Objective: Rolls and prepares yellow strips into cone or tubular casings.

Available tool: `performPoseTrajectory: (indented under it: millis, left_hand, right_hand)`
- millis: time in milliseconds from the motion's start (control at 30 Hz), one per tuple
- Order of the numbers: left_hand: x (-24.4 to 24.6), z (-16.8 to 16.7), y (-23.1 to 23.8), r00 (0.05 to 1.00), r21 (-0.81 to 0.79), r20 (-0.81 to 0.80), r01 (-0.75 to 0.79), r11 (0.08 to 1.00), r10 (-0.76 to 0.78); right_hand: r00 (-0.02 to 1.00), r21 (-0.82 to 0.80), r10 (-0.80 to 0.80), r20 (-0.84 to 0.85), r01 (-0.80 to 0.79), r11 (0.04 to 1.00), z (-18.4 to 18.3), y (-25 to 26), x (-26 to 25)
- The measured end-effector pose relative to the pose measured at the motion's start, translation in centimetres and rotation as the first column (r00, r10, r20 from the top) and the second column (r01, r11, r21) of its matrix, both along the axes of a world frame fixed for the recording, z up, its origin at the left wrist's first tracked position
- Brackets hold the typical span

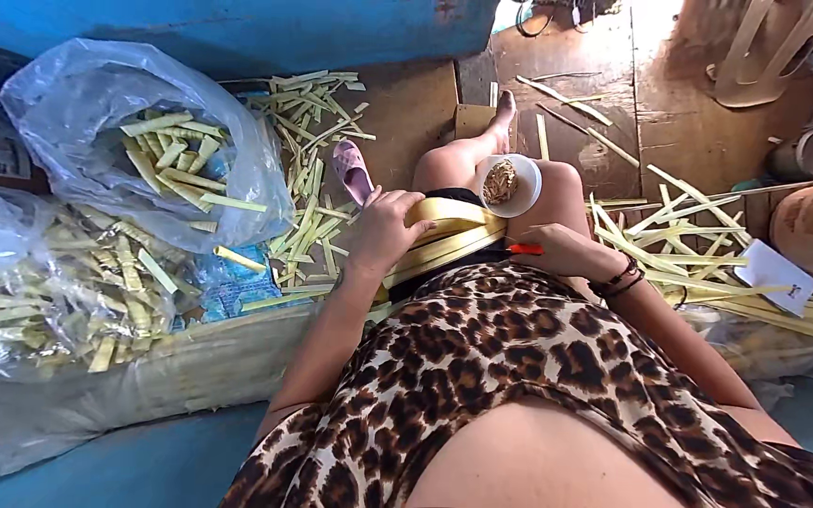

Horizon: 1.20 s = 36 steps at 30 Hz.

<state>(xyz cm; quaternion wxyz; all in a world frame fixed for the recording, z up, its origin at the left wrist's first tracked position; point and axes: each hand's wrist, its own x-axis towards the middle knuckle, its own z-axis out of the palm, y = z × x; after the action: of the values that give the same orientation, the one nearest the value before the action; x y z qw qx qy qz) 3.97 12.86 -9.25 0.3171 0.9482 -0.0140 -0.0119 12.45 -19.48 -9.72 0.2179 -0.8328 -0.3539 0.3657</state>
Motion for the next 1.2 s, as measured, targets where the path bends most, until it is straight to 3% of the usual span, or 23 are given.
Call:
performPoseTrajectory:
  millis: [133, 267, 400, 500, 633, 667, 733, 833, 967, 1033, 1100, 1133, 1167, 1200]
  left_hand:
    - [0.3, 3.3, -1.2, 0.999, -0.023, -0.029, -0.019, 1.0, 0.018]
    - [0.1, 3.6, -1.5, 1.0, 0.01, -0.008, 0.019, 1.0, -0.019]
    - [-1.5, 5.7, -2.5, 0.969, -0.09, 0.224, 0.128, 0.988, -0.105]
    - [-2.4, 8.8, -0.9, 0.903, -0.186, 0.429, 0.088, 0.979, 0.001]
    - [-2.3, 10.3, 6.6, 0.75, -0.25, 0.624, -0.073, 0.966, 0.218]
    - [-2.3, 10.3, 8.2, 0.753, -0.272, 0.605, -0.109, 0.956, 0.258]
    - [-2.5, 10.3, 9.5, 0.873, -0.258, 0.423, -0.141, 0.956, 0.243]
    - [-0.7, 9.7, 4.8, 0.992, -0.243, 0.114, -0.026, 0.97, 0.056]
    - [2.1, 7.5, -5.0, 0.984, -0.343, 0.12, 0.168, 0.924, -0.135]
    - [3.3, 7.1, -7.2, 0.971, -0.406, 0.182, 0.217, 0.888, -0.155]
    - [4.4, 7.0, -7.5, 0.975, -0.538, 0.201, 0.187, 0.822, -0.09]
    - [5.0, 6.8, -7.3, 0.973, -0.608, 0.227, 0.169, 0.776, -0.034]
    - [5.7, 6.5, -7.0, 0.967, -0.676, 0.254, 0.159, 0.72, 0.025]
    - [6.1, 6.5, -6.6, 0.964, -0.724, 0.26, 0.161, 0.67, 0.049]
  right_hand:
    - [0.992, 0.077, -0.069, 0.103, 0.061, 0.995, 1.6, 1.2, 0.7]
    - [0.984, 0.201, -0.093, 0.152, 0.061, 0.978, 3.7, 4.0, 1.5]
    - [0.99, 0.24, -0.029, 0.141, -0.006, 0.971, 3.1, 7.1, 1.6]
    - [0.997, 0.312, -0.023, 0.077, -0.003, 0.95, 3.3, 8.1, 1.6]
    - [0.973, 0.594, -0.223, 0.051, 0.15, 0.79, 10.0, 5.5, 4.4]
    - [0.959, 0.662, -0.276, 0.065, 0.166, 0.731, 11.9, 4.3, 5.4]
    - [0.909, 0.722, -0.375, 0.182, 0.135, 0.679, 15.1, 2.1, 7.0]
    - [0.84, 0.553, -0.363, 0.403, 0.092, 0.828, 17.9, 1.6, 6.7]
    - [0.87, 0.211, -0.06, 0.49, -0.052, 0.976, 17.7, 4.5, 4.6]
    - [0.731, 0.242, -0.115, 0.673, -0.07, 0.968, 17.7, 5.2, 4.2]
    - [0.422, 0.422, -0.345, 0.838, -0.103, 0.901, 18.1, 5.3, 4.5]
    - [0.253, 0.51, -0.464, 0.849, -0.161, 0.845, 18.5, 5.0, 5.0]
    - [0.148, 0.586, -0.567, 0.81, -0.238, 0.775, 18.8, 4.7, 5.4]
    - [0.147, 0.642, -0.629, 0.763, -0.286, 0.712, 18.9, 4.8, 5.4]
